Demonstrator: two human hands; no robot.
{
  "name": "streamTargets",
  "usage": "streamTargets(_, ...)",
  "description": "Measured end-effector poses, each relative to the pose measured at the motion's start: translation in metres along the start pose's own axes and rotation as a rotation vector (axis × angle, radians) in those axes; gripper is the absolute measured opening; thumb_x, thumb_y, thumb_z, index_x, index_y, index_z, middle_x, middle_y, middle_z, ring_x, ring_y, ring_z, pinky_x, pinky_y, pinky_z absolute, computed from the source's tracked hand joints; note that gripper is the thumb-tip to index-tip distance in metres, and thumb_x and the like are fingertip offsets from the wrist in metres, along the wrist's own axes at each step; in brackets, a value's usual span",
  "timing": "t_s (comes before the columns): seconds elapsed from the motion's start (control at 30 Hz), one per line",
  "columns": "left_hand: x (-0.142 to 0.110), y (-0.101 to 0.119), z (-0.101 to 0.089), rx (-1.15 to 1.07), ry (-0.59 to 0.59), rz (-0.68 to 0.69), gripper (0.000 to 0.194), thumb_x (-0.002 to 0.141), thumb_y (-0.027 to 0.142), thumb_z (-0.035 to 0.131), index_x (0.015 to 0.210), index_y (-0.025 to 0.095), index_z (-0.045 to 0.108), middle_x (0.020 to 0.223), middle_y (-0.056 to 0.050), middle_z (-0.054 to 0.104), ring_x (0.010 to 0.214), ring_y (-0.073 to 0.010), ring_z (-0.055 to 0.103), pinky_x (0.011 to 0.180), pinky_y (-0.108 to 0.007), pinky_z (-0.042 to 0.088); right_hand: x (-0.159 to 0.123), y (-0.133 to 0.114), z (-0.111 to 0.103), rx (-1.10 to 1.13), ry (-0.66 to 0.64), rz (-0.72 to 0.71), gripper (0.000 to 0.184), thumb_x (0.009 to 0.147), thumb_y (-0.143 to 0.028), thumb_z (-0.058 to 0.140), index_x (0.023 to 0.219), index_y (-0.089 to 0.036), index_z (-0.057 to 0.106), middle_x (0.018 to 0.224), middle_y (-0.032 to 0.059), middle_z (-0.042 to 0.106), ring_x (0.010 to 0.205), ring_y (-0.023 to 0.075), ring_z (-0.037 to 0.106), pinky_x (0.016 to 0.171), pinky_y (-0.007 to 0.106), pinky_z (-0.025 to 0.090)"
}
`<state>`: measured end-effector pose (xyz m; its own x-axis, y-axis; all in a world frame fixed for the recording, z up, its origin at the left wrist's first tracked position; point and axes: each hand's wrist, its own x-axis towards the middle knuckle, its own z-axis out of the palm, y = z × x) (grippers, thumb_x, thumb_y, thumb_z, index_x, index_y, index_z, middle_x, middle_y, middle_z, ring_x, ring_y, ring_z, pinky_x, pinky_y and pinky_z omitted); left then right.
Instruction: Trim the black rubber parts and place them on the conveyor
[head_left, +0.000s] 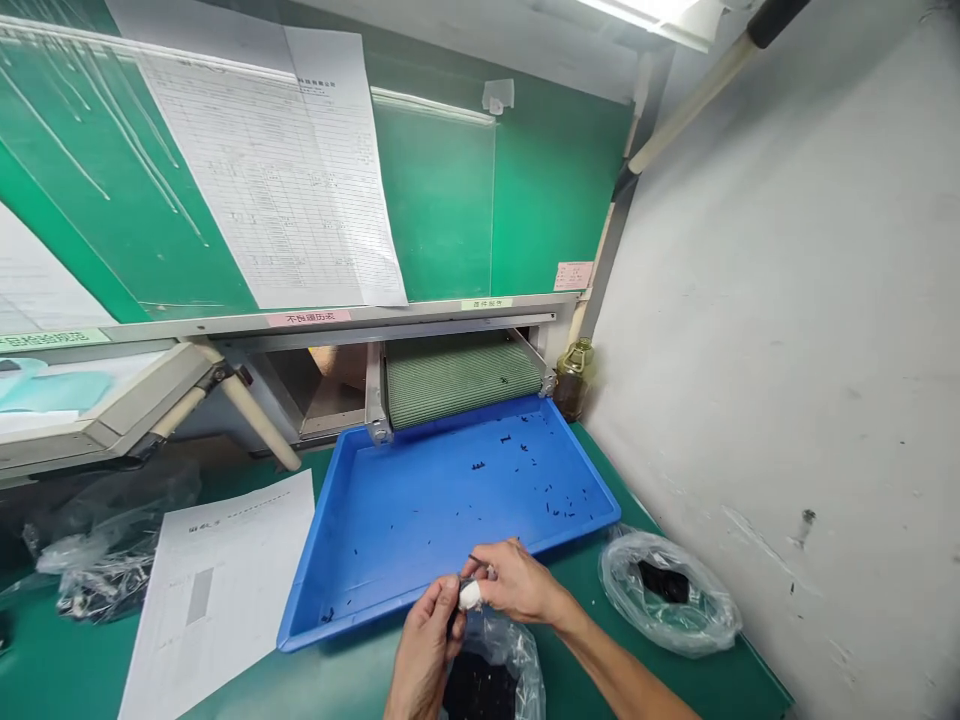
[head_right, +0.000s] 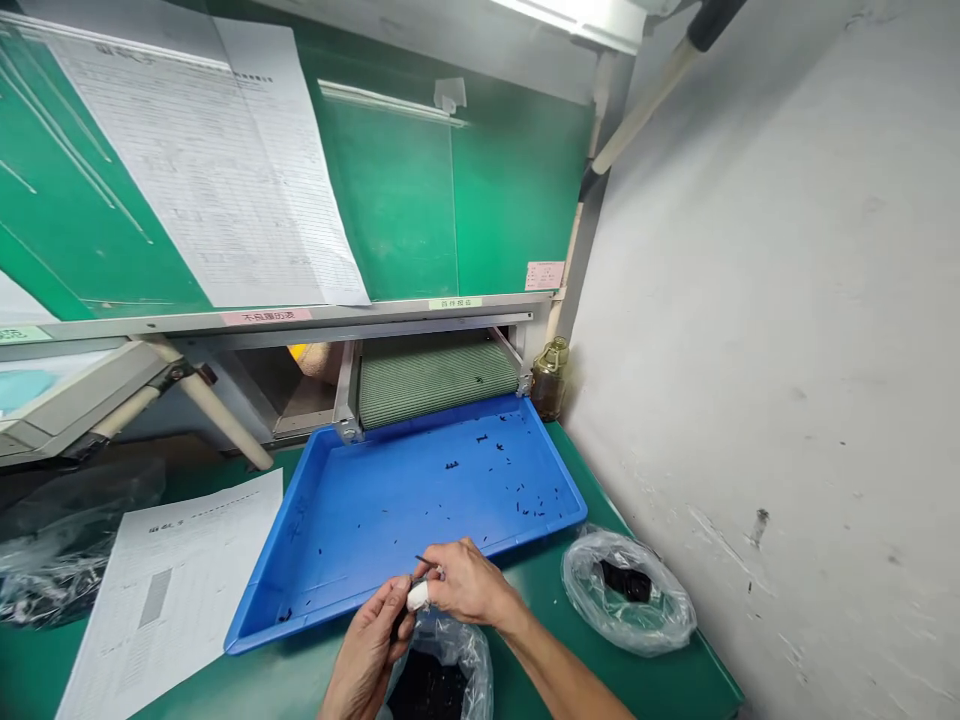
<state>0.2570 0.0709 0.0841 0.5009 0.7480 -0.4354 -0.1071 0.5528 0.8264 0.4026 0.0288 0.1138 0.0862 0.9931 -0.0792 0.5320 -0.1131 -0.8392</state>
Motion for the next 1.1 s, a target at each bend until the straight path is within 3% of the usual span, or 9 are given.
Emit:
streamTargets(0.27,-0.011,0.013,0.0,0.294,-0.059,0.132,0.048,0.065,0.062,0.067,0.063,0.016,0.054,0.051,0.009,0.031,0.047,-0.007,0.022,0.045,-0.02,0.016,-0.015,-0.001,0.012,0.099,0.088,-0.009,0.015,0.074,-0.02,0.055,0.082,-0.018,0.067,0.062,-0.0051,0.059,0.054,0.0083,0.047,0.049,0.016,0.034)
streamTargets(0.47,-0.003,0.009,-0.002,0.253,-0.091,0.111,0.045,0.07,0.06,0.065,0.071,0.016,0.054,0.053,0.01,0.026,0.048,-0.0067,0.018,0.045,-0.019,0.013,-0.012,0.004,0.019,0.088,0.209,-0.017,0.016,0.077,-0.018,0.051,0.076,-0.018,0.066,0.06,-0.0046,0.059,0.054,0.0082,0.044,0.05,0.017,0.032)
streamTargets(0.73,0.005,0.005,0.007,0.191,-0.097,0.108,0.041,0.07,0.056,0.065,0.068,0.018,0.049,0.05,0.011,0.026,0.044,-0.0053,0.015,0.043,-0.019,0.012,0.001,0.011,0.023,0.025,0.255,0.036,0.016,0.079,-0.017,0.046,0.073,-0.018,0.06,0.058,-0.0039,0.058,0.054,0.0095,0.046,0.051,0.018,0.032)
streamTargets(1.1,0.008,0.009,0.01,0.282,0.053,0.219,0.041,0.076,0.057,0.058,0.07,0.017,0.053,0.05,0.009,0.036,0.044,-0.0073,0.028,0.044,-0.02,0.021,0.01,0.041,-0.036,-0.224,0.297,0.152,0.04,0.079,-0.002,0.035,0.106,-0.02,0.058,0.084,0.0017,0.071,0.081,0.0157,0.063,0.074,0.021,0.039)
